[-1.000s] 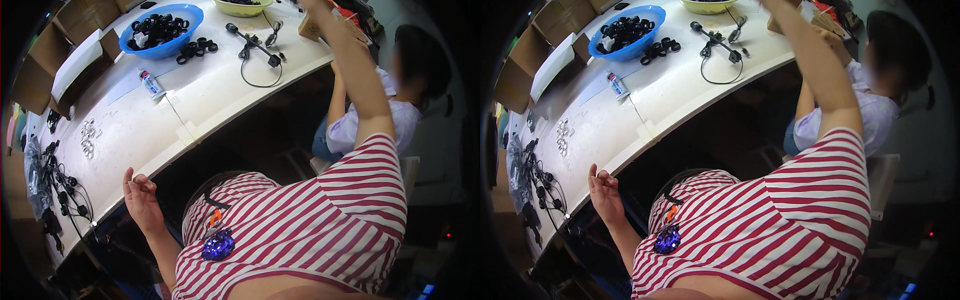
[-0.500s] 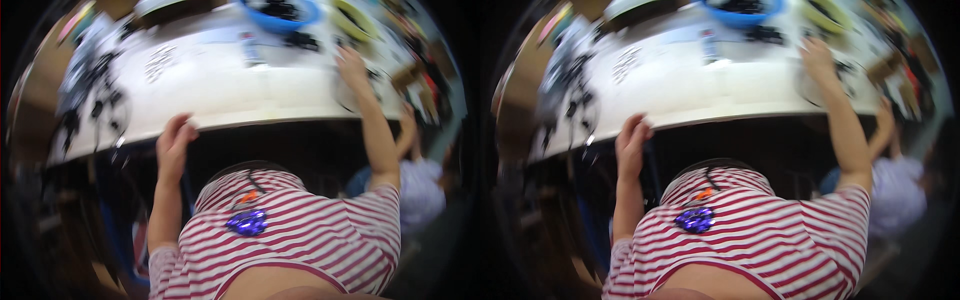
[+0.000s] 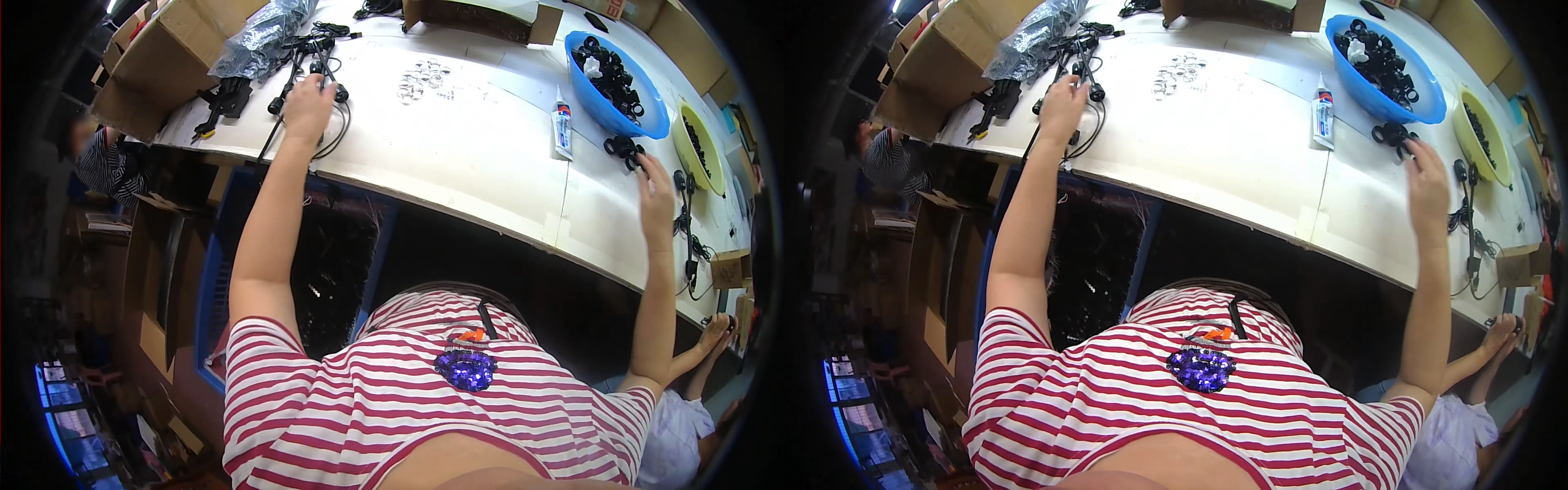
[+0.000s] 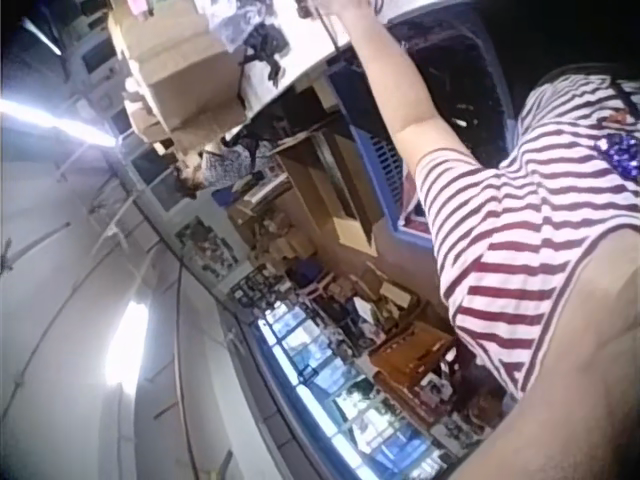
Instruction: The person assembles small electronic devices at a workbench. They pick up a black cylindrical component, apply glue from a tube to a small metal ring, and insert the ring into the component. They then attach a black cable to the device and place the finished unit on the table. This process is repeated for multiple units.
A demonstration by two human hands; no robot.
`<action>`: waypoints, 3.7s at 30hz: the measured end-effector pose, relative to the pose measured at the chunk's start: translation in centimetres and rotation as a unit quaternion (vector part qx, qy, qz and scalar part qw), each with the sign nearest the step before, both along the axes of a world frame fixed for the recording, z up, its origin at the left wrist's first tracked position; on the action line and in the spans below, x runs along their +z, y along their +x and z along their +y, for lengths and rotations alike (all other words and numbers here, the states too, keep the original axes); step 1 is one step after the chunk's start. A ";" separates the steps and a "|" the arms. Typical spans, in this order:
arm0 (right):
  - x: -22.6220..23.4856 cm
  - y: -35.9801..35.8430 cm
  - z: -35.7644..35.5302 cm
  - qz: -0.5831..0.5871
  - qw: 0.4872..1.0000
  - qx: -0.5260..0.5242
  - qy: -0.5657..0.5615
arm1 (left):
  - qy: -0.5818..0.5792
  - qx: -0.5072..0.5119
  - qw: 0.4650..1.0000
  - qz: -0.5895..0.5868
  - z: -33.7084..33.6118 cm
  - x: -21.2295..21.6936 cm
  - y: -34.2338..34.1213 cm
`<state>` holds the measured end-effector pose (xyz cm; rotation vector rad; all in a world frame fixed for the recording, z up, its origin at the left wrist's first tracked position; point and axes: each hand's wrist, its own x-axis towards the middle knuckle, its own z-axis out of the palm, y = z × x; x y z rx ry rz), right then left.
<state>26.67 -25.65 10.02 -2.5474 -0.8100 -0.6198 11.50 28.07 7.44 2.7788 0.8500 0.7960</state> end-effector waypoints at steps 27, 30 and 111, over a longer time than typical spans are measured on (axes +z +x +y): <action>0.7 -6.6 13.1 -0.048 0.951 0.243 0.187 | -0.641 -0.448 0.562 -0.268 -1.4 9.4 -8.5; 5.4 -9.1 14.5 -0.132 0.928 0.283 0.202 | -0.631 -0.448 0.607 -0.181 -2.3 10.0 -11.1; -5.1 -20.1 11.4 0.352 0.860 0.269 0.254 | -0.680 -0.470 0.560 0.044 -29.8 -11.1 -12.4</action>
